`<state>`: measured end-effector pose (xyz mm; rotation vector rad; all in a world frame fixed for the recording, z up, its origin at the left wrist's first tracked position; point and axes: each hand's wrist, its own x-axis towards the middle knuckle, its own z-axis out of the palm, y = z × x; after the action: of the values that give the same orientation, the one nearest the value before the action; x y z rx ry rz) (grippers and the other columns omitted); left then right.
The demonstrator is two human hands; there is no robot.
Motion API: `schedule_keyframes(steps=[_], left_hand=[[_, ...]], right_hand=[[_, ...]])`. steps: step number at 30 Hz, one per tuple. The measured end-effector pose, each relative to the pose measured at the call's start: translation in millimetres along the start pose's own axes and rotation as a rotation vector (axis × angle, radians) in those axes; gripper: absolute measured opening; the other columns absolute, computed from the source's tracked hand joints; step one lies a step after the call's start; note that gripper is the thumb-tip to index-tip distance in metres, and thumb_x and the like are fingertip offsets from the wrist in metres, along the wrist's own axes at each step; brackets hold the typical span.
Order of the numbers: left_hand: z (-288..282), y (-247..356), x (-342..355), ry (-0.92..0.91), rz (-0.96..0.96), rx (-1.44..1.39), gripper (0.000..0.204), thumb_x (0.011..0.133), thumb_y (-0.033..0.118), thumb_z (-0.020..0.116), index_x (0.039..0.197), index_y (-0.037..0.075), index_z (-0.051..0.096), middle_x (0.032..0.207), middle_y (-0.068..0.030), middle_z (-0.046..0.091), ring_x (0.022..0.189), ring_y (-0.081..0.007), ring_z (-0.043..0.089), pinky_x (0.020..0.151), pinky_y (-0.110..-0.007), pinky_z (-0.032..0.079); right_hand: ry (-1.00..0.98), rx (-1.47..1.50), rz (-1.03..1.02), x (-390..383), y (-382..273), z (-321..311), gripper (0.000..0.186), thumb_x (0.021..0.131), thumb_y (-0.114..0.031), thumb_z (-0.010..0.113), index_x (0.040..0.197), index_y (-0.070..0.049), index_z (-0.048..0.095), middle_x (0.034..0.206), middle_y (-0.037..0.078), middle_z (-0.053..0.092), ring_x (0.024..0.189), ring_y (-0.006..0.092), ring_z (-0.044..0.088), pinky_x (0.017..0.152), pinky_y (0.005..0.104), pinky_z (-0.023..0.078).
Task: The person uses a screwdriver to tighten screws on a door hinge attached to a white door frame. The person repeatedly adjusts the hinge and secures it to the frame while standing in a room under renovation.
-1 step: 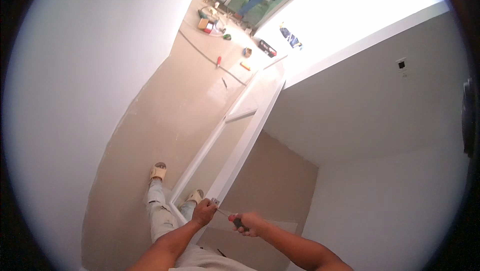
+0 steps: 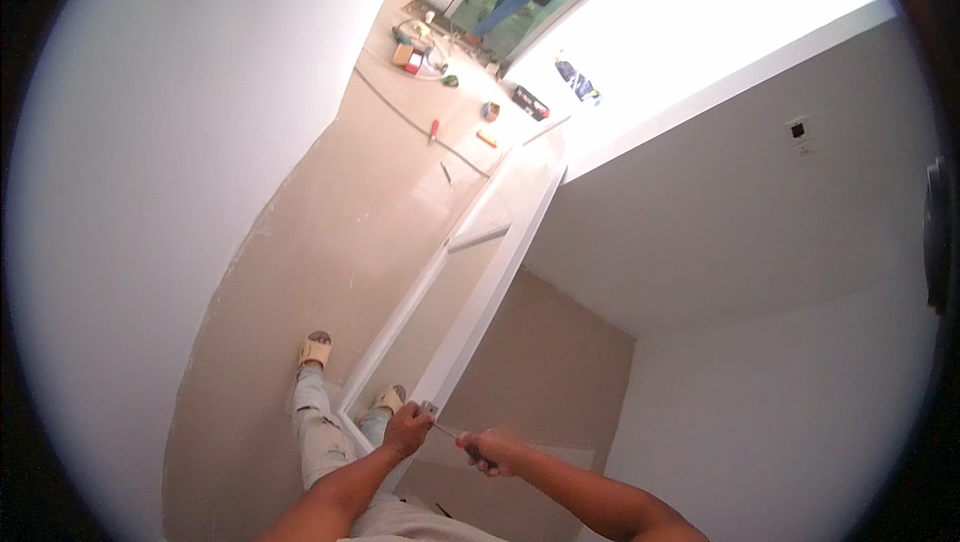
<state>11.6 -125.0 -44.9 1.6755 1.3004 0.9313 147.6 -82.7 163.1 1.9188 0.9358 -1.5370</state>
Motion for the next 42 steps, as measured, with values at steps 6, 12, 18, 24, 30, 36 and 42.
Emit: schedule_keyframes(steps=[6, 12, 18, 24, 30, 36, 42], left_hand=[[10, -10, -3, -0.035, 0.009, 0.042, 0.009, 0.076, 0.017, 0.068, 0.079, 0.011, 0.062, 0.079, -0.0101, 0.052, 0.073, -0.0297, 0.057, 0.061, -0.042, 0.047], [2, -6, -5, 0.004, -0.010, 0.026, 0.009, 0.076, 0.017, 0.068, 0.079, 0.011, 0.062, 0.081, -0.0104, 0.052, 0.074, -0.0297, 0.057, 0.062, -0.042, 0.048], [13, -12, -4, -0.048, -0.020, 0.085, 0.009, 0.075, 0.018, 0.069, 0.081, 0.013, 0.064, 0.082, -0.0097, 0.053, 0.074, -0.0291, 0.057, 0.062, -0.040, 0.048], [5, -6, -4, 0.000, 0.000, 0.043, 0.011, 0.075, 0.018, 0.070, 0.082, 0.013, 0.064, 0.082, -0.0097, 0.053, 0.074, -0.0287, 0.057, 0.063, -0.040, 0.048], [4, -6, -9, -0.052, -0.051, 0.055, 0.010, 0.077, 0.019, 0.069, 0.083, 0.012, 0.065, 0.082, -0.0100, 0.054, 0.075, -0.0288, 0.057, 0.063, -0.041, 0.048], [11, -6, -2, -0.008, -0.018, 0.030, 0.009, 0.078, 0.020, 0.070, 0.081, 0.012, 0.065, 0.083, -0.0092, 0.053, 0.075, -0.0275, 0.058, 0.062, -0.041, 0.048], [4, -4, -3, -0.021, -0.036, 0.038, 0.009, 0.077, 0.020, 0.071, 0.082, 0.014, 0.067, 0.082, -0.0080, 0.052, 0.074, -0.0272, 0.058, 0.060, -0.040, 0.048]], right_hand=[[0.526, -0.904, -0.555, -21, -7, 23, 0.018, 0.084, -0.017, 0.056, 0.096, -0.003, 0.056, 0.079, 0.019, 0.062, 0.074, 0.0346, 0.064, 0.063, 0.0439, 0.053], [0.182, 0.043, -0.032, 13, -3, 10, 0.017, 0.090, -0.019, 0.051, 0.096, -0.005, 0.057, 0.077, 0.013, 0.061, 0.058, 0.0232, 0.059, 0.049, 0.0357, 0.049], [0.218, 0.005, -0.062, -17, -19, 12, 0.017, 0.091, -0.020, 0.052, 0.098, -0.005, 0.056, 0.077, 0.012, 0.060, 0.053, 0.0216, 0.057, 0.045, 0.0340, 0.047], [0.537, -0.909, -0.608, -7, 3, 30, 0.028, 0.084, -0.014, 0.056, 0.108, -0.001, 0.053, 0.082, 0.020, 0.062, 0.065, 0.0374, 0.062, 0.057, 0.0455, 0.051], [0.066, -0.442, -0.285, 12, 12, 5, 0.027, 0.085, -0.014, 0.055, 0.108, 0.001, 0.052, 0.081, 0.020, 0.061, 0.064, 0.0360, 0.062, 0.057, 0.0444, 0.051], [0.368, -0.497, -0.376, -1, 13, 19, 0.025, 0.091, -0.020, 0.050, 0.106, 0.000, 0.054, 0.077, 0.016, 0.059, 0.061, 0.0274, 0.060, 0.053, 0.0383, 0.049], [0.214, -0.732, -0.415, 10, 10, 19, 0.028, 0.095, -0.025, 0.046, 0.110, -0.002, 0.053, 0.078, 0.014, 0.056, 0.060, 0.0224, 0.057, 0.052, 0.0349, 0.048]])
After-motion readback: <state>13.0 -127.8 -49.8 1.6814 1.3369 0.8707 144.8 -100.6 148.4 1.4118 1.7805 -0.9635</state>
